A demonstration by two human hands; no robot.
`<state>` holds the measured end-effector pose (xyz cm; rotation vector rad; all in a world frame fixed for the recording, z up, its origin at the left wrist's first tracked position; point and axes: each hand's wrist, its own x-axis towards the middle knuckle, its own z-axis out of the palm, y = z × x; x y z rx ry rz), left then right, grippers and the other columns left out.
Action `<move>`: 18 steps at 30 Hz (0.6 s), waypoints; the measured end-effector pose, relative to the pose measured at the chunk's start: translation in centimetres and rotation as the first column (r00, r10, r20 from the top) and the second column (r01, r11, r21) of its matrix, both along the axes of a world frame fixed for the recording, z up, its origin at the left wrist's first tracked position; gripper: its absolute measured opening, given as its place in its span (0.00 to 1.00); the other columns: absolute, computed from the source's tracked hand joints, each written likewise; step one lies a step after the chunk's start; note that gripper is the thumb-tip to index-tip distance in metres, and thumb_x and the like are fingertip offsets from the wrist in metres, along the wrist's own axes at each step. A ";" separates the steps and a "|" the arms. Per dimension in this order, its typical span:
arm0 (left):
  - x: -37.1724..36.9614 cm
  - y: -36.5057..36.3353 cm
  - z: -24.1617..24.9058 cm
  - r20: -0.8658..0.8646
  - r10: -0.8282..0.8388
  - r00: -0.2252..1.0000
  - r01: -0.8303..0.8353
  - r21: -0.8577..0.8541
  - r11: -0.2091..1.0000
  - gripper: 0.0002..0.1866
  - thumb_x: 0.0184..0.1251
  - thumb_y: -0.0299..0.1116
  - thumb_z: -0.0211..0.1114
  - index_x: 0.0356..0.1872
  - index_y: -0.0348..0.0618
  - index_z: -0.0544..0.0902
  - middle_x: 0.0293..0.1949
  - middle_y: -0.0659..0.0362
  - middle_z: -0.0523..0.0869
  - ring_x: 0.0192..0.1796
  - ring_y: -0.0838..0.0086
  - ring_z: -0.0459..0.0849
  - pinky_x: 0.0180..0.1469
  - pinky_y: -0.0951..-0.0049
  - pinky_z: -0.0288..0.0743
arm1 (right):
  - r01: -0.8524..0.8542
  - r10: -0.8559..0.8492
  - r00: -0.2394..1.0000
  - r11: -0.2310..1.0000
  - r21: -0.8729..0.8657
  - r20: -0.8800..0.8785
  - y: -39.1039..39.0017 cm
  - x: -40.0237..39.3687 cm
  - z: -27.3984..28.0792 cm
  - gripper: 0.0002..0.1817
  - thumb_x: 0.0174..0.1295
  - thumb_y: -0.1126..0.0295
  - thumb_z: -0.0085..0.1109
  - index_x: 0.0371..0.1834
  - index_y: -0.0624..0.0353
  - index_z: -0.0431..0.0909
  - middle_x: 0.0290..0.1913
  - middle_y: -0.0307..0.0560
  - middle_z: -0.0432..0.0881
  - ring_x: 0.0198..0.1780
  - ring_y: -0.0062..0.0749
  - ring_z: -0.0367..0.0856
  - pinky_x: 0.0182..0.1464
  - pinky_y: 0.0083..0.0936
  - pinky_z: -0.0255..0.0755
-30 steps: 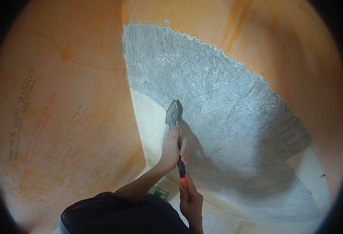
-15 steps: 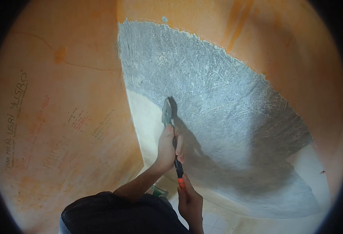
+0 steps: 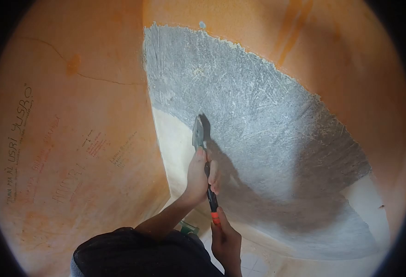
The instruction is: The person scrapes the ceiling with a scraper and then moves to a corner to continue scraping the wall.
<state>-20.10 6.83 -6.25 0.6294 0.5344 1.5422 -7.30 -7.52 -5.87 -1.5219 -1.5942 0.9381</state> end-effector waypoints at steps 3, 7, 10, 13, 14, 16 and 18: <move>-0.5 0.5 0.3 0.042 -0.010 0.999 0.012 -0.036 0.999 0.20 0.81 0.55 0.35 0.39 0.51 0.63 0.11 0.63 0.63 0.07 0.74 0.63 0.09 0.74 0.64 | -0.049 0.041 0.996 0.993 0.103 0.079 1.1 -1.2 -0.1 0.22 0.69 0.76 0.53 0.67 0.66 0.71 0.40 0.56 0.86 0.36 0.24 0.82 0.41 0.21 0.75; -1.3 0.2 0.9 0.025 0.014 1.000 -0.014 -0.013 1.000 0.23 0.81 0.54 0.34 0.33 0.47 0.62 0.11 0.61 0.63 0.08 0.74 0.64 0.11 0.76 0.64 | -0.004 0.004 1.000 0.998 -0.058 0.008 0.2 -0.5 0.7 0.22 0.69 0.76 0.55 0.67 0.64 0.71 0.45 0.59 0.86 0.39 0.27 0.84 0.43 0.21 0.75; -1.1 0.3 1.0 0.033 -0.007 0.999 0.007 -0.006 1.000 0.23 0.81 0.55 0.34 0.34 0.47 0.62 0.11 0.61 0.63 0.08 0.75 0.64 0.12 0.76 0.64 | -0.046 0.041 0.998 0.995 0.091 0.053 1.1 -1.4 0.1 0.22 0.69 0.76 0.54 0.66 0.64 0.71 0.47 0.61 0.86 0.39 0.31 0.86 0.44 0.22 0.76; -1.3 0.2 1.3 0.052 0.005 0.999 -0.003 -0.035 0.999 0.23 0.81 0.56 0.35 0.36 0.47 0.62 0.11 0.62 0.63 0.08 0.75 0.63 0.12 0.76 0.65 | -0.064 0.052 0.995 0.988 0.139 0.089 1.1 -1.4 0.4 0.22 0.68 0.76 0.54 0.66 0.65 0.71 0.47 0.62 0.85 0.39 0.31 0.86 0.44 0.23 0.76; -0.9 0.5 0.4 0.018 0.015 1.000 -0.015 0.003 1.000 0.22 0.80 0.57 0.34 0.38 0.50 0.63 0.11 0.64 0.63 0.07 0.75 0.62 0.09 0.76 0.63 | -0.051 0.042 0.996 0.992 0.114 0.077 0.8 -1.0 0.1 0.22 0.68 0.76 0.54 0.66 0.64 0.71 0.45 0.61 0.86 0.38 0.31 0.86 0.43 0.23 0.76; -1.2 0.4 0.8 0.029 0.009 1.000 -0.008 -0.029 1.000 0.22 0.80 0.57 0.34 0.38 0.50 0.63 0.11 0.64 0.63 0.07 0.75 0.62 0.09 0.76 0.63 | -0.033 0.026 0.997 0.995 0.093 0.074 0.8 -1.1 0.3 0.23 0.68 0.76 0.54 0.67 0.63 0.71 0.44 0.61 0.86 0.37 0.30 0.85 0.43 0.23 0.76; -1.1 0.4 0.9 0.053 0.006 0.999 -0.003 -0.066 0.998 0.22 0.80 0.57 0.34 0.38 0.50 0.63 0.11 0.64 0.63 0.07 0.76 0.62 0.09 0.76 0.63 | -0.033 0.030 0.995 0.999 0.030 0.092 0.9 -1.4 0.9 0.23 0.68 0.76 0.55 0.67 0.63 0.71 0.41 0.59 0.86 0.35 0.28 0.84 0.40 0.22 0.75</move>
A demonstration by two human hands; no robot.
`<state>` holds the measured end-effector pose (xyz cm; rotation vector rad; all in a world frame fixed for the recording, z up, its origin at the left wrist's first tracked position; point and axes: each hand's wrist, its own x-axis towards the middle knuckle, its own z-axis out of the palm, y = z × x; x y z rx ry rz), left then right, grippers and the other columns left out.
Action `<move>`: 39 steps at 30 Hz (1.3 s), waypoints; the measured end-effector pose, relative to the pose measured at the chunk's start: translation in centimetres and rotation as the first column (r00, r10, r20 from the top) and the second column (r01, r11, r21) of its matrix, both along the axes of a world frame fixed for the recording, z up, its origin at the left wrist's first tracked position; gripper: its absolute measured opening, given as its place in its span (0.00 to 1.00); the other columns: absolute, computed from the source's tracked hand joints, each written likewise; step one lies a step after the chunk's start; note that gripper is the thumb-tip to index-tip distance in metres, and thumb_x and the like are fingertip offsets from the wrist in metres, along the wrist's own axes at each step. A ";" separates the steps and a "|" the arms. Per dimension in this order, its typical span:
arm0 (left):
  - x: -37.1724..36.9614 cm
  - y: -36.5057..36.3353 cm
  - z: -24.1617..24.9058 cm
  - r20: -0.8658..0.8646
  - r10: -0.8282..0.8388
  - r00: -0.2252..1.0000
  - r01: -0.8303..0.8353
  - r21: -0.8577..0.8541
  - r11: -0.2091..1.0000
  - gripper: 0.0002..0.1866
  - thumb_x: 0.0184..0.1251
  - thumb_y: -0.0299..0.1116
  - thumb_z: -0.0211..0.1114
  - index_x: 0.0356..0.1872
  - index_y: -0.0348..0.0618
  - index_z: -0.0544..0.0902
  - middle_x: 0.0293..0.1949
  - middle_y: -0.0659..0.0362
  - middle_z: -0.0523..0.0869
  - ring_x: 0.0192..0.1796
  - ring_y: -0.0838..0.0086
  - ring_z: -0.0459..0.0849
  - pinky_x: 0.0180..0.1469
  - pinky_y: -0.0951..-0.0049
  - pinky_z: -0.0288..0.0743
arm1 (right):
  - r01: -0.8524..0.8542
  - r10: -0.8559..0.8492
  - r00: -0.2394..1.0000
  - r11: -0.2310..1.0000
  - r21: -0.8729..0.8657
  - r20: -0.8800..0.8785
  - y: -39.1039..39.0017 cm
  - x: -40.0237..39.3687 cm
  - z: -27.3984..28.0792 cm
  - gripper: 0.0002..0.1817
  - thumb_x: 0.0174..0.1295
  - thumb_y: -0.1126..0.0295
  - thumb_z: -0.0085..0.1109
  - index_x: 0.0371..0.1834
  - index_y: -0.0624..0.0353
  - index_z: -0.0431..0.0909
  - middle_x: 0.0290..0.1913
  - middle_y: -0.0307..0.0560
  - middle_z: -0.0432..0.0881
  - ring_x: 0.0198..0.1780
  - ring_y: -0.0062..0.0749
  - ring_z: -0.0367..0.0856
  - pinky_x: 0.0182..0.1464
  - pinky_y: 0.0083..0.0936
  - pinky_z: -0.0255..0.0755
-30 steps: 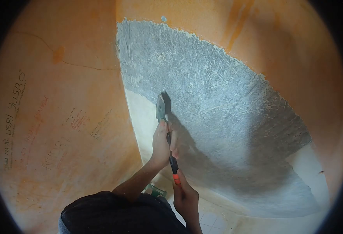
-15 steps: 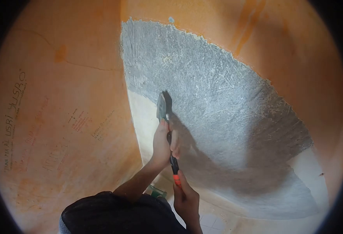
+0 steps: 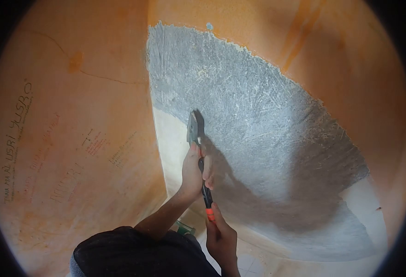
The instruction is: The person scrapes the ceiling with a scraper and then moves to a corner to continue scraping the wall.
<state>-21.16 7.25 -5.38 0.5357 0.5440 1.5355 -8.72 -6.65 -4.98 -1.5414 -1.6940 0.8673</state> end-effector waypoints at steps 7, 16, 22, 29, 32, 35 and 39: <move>-0.4 0.3 -0.1 0.000 0.030 1.000 -0.029 0.081 0.996 0.23 0.81 0.56 0.34 0.36 0.47 0.62 0.11 0.62 0.62 0.08 0.75 0.63 0.11 0.75 0.65 | -0.040 0.040 0.999 0.998 0.042 0.006 0.4 0.1 -0.1 0.23 0.68 0.76 0.55 0.67 0.62 0.72 0.39 0.59 0.85 0.33 0.25 0.82 0.38 0.21 0.74; -0.9 0.8 -0.3 0.018 0.053 0.998 -0.055 0.102 0.993 0.22 0.81 0.55 0.34 0.36 0.47 0.61 0.11 0.62 0.63 0.07 0.75 0.63 0.10 0.76 0.64 | -0.045 0.045 0.999 0.990 0.132 0.007 0.9 -0.5 -1.0 0.24 0.67 0.77 0.55 0.67 0.62 0.71 0.46 0.62 0.85 0.37 0.28 0.85 0.41 0.21 0.75; -1.2 0.6 -0.3 -0.002 0.013 1.000 -0.012 0.090 0.996 0.22 0.81 0.56 0.34 0.36 0.48 0.61 0.11 0.62 0.62 0.07 0.75 0.63 0.10 0.76 0.65 | -0.037 0.035 0.998 0.999 0.028 0.045 0.8 -0.8 -0.2 0.24 0.67 0.77 0.55 0.67 0.63 0.70 0.43 0.64 0.85 0.36 0.30 0.85 0.40 0.22 0.75; -1.3 1.2 -0.8 0.057 0.023 0.998 -0.028 0.093 0.995 0.23 0.80 0.56 0.37 0.35 0.47 0.62 0.11 0.62 0.62 0.08 0.75 0.63 0.11 0.75 0.65 | -0.009 0.009 1.000 1.000 0.011 -0.021 0.5 -1.1 0.0 0.24 0.68 0.76 0.54 0.68 0.63 0.70 0.42 0.65 0.84 0.34 0.31 0.85 0.39 0.24 0.75; -1.4 0.5 0.1 0.064 0.013 0.998 -0.017 0.069 0.997 0.22 0.80 0.56 0.36 0.36 0.48 0.62 0.11 0.62 0.63 0.07 0.75 0.63 0.10 0.75 0.64 | -0.073 0.071 0.997 0.994 0.084 0.029 0.4 -1.2 0.1 0.24 0.68 0.76 0.55 0.68 0.63 0.70 0.44 0.65 0.84 0.36 0.34 0.86 0.41 0.25 0.76; -1.3 0.7 -0.1 0.032 -0.021 0.999 0.018 0.076 0.997 0.21 0.81 0.55 0.35 0.37 0.49 0.62 0.11 0.62 0.62 0.08 0.75 0.62 0.09 0.76 0.62 | -0.048 0.050 0.998 0.995 0.091 -0.025 0.4 -0.8 -0.3 0.24 0.68 0.76 0.55 0.67 0.63 0.70 0.46 0.65 0.84 0.37 0.37 0.87 0.41 0.25 0.76; -1.8 0.9 -0.4 0.081 0.010 0.997 -0.020 0.132 0.991 0.21 0.81 0.55 0.35 0.37 0.49 0.62 0.11 0.63 0.63 0.07 0.75 0.62 0.10 0.76 0.63 | -0.077 0.076 0.997 0.991 0.110 0.018 0.7 -1.2 -0.1 0.24 0.68 0.76 0.54 0.68 0.64 0.69 0.46 0.66 0.84 0.38 0.37 0.87 0.41 0.26 0.76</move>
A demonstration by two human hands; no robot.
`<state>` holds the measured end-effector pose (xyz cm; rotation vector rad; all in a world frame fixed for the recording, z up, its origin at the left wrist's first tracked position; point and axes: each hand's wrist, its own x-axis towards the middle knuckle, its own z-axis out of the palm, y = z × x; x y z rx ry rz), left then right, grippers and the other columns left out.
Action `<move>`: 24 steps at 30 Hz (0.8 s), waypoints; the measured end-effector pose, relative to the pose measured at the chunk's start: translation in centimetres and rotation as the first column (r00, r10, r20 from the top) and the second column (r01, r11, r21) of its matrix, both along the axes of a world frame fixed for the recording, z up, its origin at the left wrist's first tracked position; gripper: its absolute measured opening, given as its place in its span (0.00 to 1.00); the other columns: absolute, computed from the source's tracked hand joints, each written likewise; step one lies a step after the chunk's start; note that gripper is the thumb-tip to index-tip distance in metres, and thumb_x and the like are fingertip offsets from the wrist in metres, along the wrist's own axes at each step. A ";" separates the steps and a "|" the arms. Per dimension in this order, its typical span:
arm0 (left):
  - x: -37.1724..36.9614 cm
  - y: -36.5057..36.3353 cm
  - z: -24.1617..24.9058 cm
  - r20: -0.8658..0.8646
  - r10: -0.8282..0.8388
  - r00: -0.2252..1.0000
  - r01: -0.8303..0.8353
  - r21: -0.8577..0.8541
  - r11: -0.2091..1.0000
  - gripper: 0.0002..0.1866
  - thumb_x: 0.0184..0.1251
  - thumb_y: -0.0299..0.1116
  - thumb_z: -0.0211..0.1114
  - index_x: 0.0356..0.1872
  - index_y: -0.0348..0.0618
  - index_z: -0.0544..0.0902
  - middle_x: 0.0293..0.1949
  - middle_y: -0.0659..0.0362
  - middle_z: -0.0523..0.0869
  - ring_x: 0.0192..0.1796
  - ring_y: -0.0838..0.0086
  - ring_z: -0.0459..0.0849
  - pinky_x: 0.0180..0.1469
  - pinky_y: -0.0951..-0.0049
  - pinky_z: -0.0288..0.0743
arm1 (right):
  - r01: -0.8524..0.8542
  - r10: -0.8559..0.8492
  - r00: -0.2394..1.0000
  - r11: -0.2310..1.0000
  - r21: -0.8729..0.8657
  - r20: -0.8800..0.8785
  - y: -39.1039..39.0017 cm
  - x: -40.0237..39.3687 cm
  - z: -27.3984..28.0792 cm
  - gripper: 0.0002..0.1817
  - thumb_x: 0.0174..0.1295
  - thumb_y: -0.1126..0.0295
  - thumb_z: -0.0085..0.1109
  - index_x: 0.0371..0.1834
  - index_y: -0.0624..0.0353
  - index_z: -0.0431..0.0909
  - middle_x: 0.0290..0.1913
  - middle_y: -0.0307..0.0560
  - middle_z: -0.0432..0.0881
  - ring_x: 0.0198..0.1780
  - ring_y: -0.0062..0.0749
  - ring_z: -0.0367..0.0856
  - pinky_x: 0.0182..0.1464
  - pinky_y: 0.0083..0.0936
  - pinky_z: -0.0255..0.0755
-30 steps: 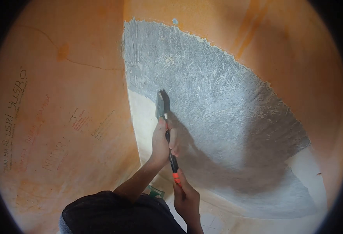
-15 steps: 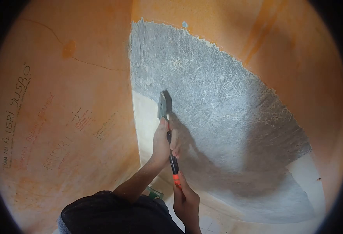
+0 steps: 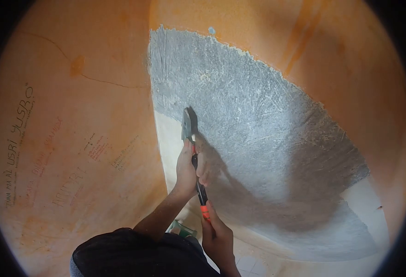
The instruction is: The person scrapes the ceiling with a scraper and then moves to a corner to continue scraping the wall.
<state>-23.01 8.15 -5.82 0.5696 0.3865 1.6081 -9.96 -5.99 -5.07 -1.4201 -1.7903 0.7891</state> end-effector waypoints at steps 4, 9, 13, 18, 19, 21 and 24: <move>0.2 -0.1 -0.2 -0.019 -0.043 0.999 0.043 -0.012 0.999 0.19 0.81 0.54 0.34 0.40 0.51 0.65 0.11 0.65 0.63 0.07 0.75 0.62 0.09 0.75 0.61 | 0.009 -0.014 0.999 0.992 -0.122 -0.034 -0.4 -0.2 0.6 0.25 0.68 0.76 0.54 0.69 0.64 0.69 0.45 0.66 0.84 0.37 0.38 0.87 0.40 0.26 0.76; -0.1 -0.2 0.0 -0.023 -0.015 1.000 0.014 -0.037 0.999 0.20 0.81 0.54 0.33 0.41 0.52 0.65 0.11 0.64 0.63 0.07 0.74 0.62 0.09 0.74 0.62 | -0.031 0.031 0.999 0.999 0.025 -0.017 -0.3 -0.4 -0.3 0.25 0.68 0.76 0.53 0.69 0.63 0.68 0.47 0.64 0.84 0.41 0.40 0.87 0.44 0.26 0.76; -0.3 0.7 -0.7 -0.013 -0.018 1.000 0.017 -0.036 0.999 0.21 0.81 0.56 0.34 0.39 0.50 0.64 0.10 0.64 0.62 0.07 0.75 0.62 0.10 0.75 0.63 | -0.031 0.032 0.999 0.999 0.008 -0.025 0.6 -0.3 -0.6 0.25 0.68 0.76 0.54 0.69 0.62 0.68 0.49 0.63 0.84 0.44 0.42 0.87 0.46 0.27 0.77; 0.2 -0.2 0.1 0.004 -0.041 0.999 0.041 -0.044 0.998 0.21 0.81 0.54 0.33 0.42 0.50 0.67 0.11 0.63 0.63 0.08 0.74 0.63 0.10 0.74 0.63 | 0.001 -0.005 1.000 0.990 -0.143 -0.031 -0.4 0.3 0.6 0.24 0.68 0.77 0.54 0.68 0.63 0.69 0.53 0.65 0.82 0.48 0.49 0.87 0.48 0.28 0.77; 0.0 -0.1 0.4 -0.016 -0.025 1.000 0.025 -0.044 0.999 0.20 0.81 0.54 0.33 0.42 0.50 0.67 0.12 0.64 0.64 0.08 0.75 0.63 0.10 0.74 0.63 | 0.001 -0.005 1.000 0.990 -0.139 -0.029 0.0 0.0 0.5 0.24 0.68 0.77 0.54 0.68 0.63 0.69 0.53 0.65 0.82 0.48 0.49 0.87 0.48 0.28 0.77; -0.6 0.6 -0.3 -0.015 0.008 1.000 -0.008 -0.030 1.000 0.20 0.82 0.53 0.33 0.42 0.50 0.67 0.12 0.64 0.63 0.08 0.75 0.63 0.10 0.74 0.62 | -0.055 0.056 0.998 0.998 0.033 -0.030 0.9 -0.9 -0.1 0.24 0.67 0.77 0.54 0.68 0.64 0.70 0.54 0.66 0.81 0.50 0.48 0.86 0.49 0.29 0.77; -0.7 0.3 -0.4 0.003 0.029 1.000 -0.028 -0.048 0.998 0.19 0.82 0.53 0.33 0.41 0.50 0.66 0.12 0.64 0.63 0.08 0.75 0.62 0.09 0.74 0.62 | -0.049 0.050 0.998 0.999 0.021 -0.044 0.3 -0.4 -0.2 0.24 0.68 0.77 0.54 0.67 0.65 0.70 0.55 0.66 0.81 0.51 0.48 0.86 0.50 0.28 0.77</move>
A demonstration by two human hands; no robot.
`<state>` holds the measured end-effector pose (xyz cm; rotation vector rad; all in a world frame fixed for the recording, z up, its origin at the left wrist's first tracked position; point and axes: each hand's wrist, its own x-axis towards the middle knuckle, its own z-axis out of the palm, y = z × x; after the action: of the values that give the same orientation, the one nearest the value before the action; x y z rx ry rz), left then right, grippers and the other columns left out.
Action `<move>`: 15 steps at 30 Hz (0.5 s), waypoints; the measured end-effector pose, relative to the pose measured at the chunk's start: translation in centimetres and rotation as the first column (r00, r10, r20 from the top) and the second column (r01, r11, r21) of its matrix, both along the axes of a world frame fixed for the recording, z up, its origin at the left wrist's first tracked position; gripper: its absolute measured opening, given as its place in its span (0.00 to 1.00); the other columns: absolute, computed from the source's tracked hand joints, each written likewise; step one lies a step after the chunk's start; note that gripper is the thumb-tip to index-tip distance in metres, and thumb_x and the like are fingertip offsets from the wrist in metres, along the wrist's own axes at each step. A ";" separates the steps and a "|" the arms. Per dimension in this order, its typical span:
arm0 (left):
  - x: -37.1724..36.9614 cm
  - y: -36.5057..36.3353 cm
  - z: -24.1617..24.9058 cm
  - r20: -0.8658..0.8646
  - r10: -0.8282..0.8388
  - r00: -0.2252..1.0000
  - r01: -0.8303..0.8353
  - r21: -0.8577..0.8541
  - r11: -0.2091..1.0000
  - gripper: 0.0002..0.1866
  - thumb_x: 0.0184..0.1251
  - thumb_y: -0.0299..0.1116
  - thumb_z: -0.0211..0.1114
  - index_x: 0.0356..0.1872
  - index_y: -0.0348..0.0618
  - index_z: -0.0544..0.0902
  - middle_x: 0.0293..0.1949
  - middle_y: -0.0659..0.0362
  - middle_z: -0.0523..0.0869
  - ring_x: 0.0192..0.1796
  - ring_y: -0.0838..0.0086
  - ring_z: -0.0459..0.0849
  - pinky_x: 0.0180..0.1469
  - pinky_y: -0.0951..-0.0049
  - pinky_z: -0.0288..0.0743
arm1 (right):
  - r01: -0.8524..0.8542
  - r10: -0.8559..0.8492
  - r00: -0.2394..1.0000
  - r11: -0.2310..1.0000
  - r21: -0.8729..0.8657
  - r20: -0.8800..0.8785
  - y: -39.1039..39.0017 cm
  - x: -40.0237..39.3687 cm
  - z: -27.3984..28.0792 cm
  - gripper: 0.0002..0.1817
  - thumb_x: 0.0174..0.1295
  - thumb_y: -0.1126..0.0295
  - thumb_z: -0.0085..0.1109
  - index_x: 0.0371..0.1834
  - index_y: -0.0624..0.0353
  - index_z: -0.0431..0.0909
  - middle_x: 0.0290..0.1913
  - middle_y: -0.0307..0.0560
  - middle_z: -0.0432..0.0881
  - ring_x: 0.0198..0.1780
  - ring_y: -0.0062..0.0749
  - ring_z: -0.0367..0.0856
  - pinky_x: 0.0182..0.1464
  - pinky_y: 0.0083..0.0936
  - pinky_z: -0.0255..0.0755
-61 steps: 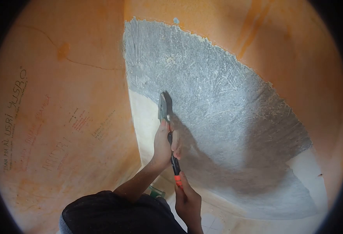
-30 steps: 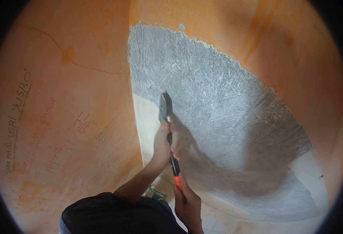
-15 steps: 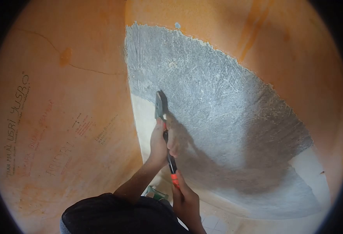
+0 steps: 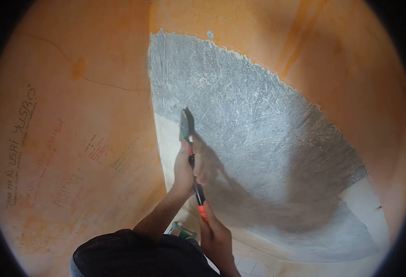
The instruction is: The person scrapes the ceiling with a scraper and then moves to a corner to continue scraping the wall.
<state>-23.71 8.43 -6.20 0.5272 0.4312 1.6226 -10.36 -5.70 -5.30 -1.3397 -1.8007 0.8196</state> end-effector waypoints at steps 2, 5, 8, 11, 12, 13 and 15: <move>0.7 -0.5 0.6 -0.017 -0.048 0.999 0.048 0.017 0.999 0.21 0.81 0.54 0.33 0.40 0.51 0.66 0.12 0.65 0.63 0.08 0.75 0.62 0.09 0.74 0.61 | 0.009 -0.008 1.000 1.000 -0.030 0.012 -0.2 0.1 0.6 0.23 0.68 0.77 0.54 0.67 0.66 0.70 0.57 0.66 0.80 0.53 0.48 0.85 0.51 0.28 0.77; -0.2 0.2 0.4 -0.012 -0.024 1.000 0.024 0.004 1.000 0.21 0.81 0.55 0.33 0.40 0.51 0.67 0.12 0.65 0.62 0.08 0.75 0.62 0.10 0.74 0.61 | -0.013 0.013 1.000 1.000 0.000 0.012 0.9 -0.6 -0.1 0.24 0.68 0.76 0.54 0.67 0.66 0.69 0.58 0.67 0.79 0.56 0.48 0.84 0.53 0.29 0.76; -0.1 -0.2 0.5 0.017 -0.004 1.000 0.004 -0.022 1.000 0.21 0.81 0.54 0.34 0.40 0.51 0.67 0.11 0.65 0.63 0.08 0.75 0.63 0.10 0.74 0.62 | -0.018 0.018 1.000 1.000 0.000 -0.015 0.0 0.0 0.0 0.24 0.68 0.76 0.54 0.68 0.66 0.69 0.58 0.68 0.79 0.54 0.48 0.84 0.52 0.28 0.76; 0.4 -0.1 0.5 -0.009 -0.039 0.999 0.039 -0.013 0.999 0.20 0.81 0.54 0.34 0.40 0.52 0.67 0.12 0.66 0.62 0.08 0.76 0.62 0.10 0.75 0.61 | 0.002 -0.003 1.000 0.995 -0.098 -0.010 -0.2 -0.1 1.1 0.24 0.68 0.76 0.53 0.68 0.66 0.69 0.55 0.68 0.81 0.50 0.45 0.86 0.49 0.26 0.76; 0.0 0.1 0.3 -0.009 -0.046 0.999 0.046 -0.013 0.999 0.20 0.81 0.54 0.34 0.40 0.52 0.67 0.12 0.66 0.62 0.08 0.76 0.62 0.10 0.75 0.61 | 0.008 -0.009 1.000 0.995 -0.098 -0.010 0.1 -0.3 0.8 0.24 0.68 0.76 0.53 0.68 0.66 0.69 0.55 0.68 0.81 0.50 0.45 0.86 0.49 0.26 0.76; -0.5 0.5 0.2 -0.011 -0.013 1.000 0.013 -0.014 1.000 0.20 0.81 0.54 0.34 0.40 0.51 0.67 0.12 0.65 0.63 0.08 0.76 0.63 0.10 0.74 0.63 | -0.003 0.002 1.000 0.999 -0.052 -0.012 0.8 -0.7 0.2 0.24 0.68 0.76 0.53 0.68 0.65 0.69 0.53 0.67 0.82 0.48 0.44 0.86 0.48 0.26 0.76; -0.7 0.2 0.9 0.013 0.026 1.000 -0.026 -0.024 0.999 0.19 0.81 0.54 0.35 0.41 0.51 0.67 0.12 0.65 0.63 0.08 0.75 0.63 0.11 0.74 0.64 | -0.029 0.029 1.000 1.000 -0.002 -0.007 0.9 -0.5 0.2 0.24 0.68 0.75 0.53 0.69 0.65 0.68 0.51 0.66 0.83 0.46 0.42 0.87 0.47 0.25 0.76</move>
<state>-24.37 8.66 -5.26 0.4947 0.4489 1.6434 -10.88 -4.76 -5.09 -1.3128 -1.8185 0.8410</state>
